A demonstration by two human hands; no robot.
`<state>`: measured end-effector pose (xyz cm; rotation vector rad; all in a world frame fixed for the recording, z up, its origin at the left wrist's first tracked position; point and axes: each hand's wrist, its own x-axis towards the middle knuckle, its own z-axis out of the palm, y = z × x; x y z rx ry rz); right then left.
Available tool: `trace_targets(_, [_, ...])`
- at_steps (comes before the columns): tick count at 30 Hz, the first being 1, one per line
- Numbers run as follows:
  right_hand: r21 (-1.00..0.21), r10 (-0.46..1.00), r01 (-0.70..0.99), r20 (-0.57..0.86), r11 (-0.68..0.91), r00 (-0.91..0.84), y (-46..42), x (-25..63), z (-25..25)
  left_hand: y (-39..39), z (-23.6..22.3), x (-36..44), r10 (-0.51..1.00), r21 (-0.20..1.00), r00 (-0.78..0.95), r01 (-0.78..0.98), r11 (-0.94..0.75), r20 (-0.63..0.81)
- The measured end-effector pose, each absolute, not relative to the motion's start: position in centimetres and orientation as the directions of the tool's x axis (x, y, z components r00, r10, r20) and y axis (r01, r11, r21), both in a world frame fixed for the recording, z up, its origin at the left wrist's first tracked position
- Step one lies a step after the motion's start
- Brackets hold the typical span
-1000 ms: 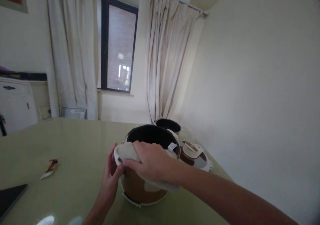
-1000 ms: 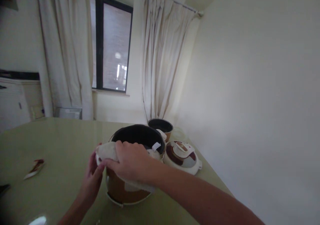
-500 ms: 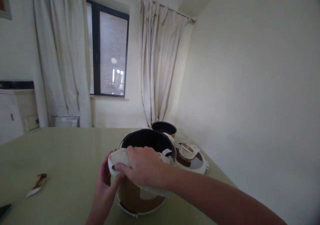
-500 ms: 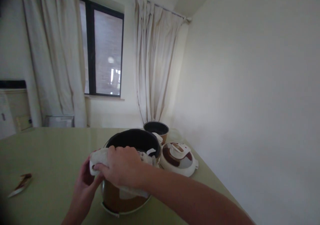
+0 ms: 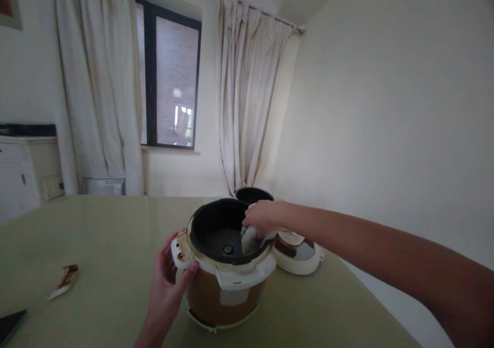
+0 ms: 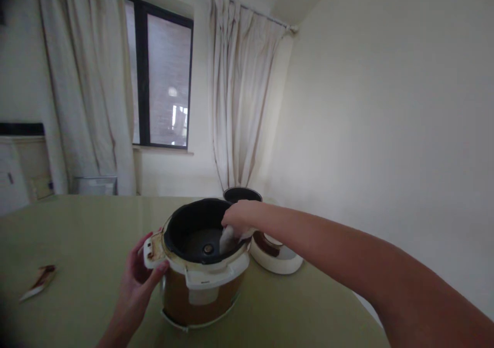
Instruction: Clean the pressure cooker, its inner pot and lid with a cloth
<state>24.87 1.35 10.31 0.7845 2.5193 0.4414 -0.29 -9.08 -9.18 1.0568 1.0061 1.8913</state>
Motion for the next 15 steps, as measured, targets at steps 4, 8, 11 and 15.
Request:
trace_targets(4, [0.575, 0.450, 0.224, -0.286, 0.787, -0.846, 4.5, 21.0, 7.9, -9.0, -9.6, -0.3, 0.847, 0.868, -0.399, -0.200, -0.455, 0.352])
trace_targets(8, [0.403, 0.126, -0.041, -0.378, 0.914, -0.917, 6.5, 16.8, 7.6, -9.0, -10.1, -0.3, 0.839, 0.859, -0.388, -0.185, -0.477, 0.382])
trace_targets(11, [0.327, 0.064, -0.062, -0.361, 0.943, -0.930, 7.2, 16.8, 7.6, -9.1, -10.1, -0.3, 0.838, 0.860, -0.381, -0.172, -0.480, 0.392])
trace_targets(15, [0.323, 0.346, 0.247, -0.296, 0.914, -0.891, 6.1, 20.9, 6.8, -9.4, -9.5, -0.2, 0.842, 0.863, -0.375, -0.175, -0.474, 0.387])
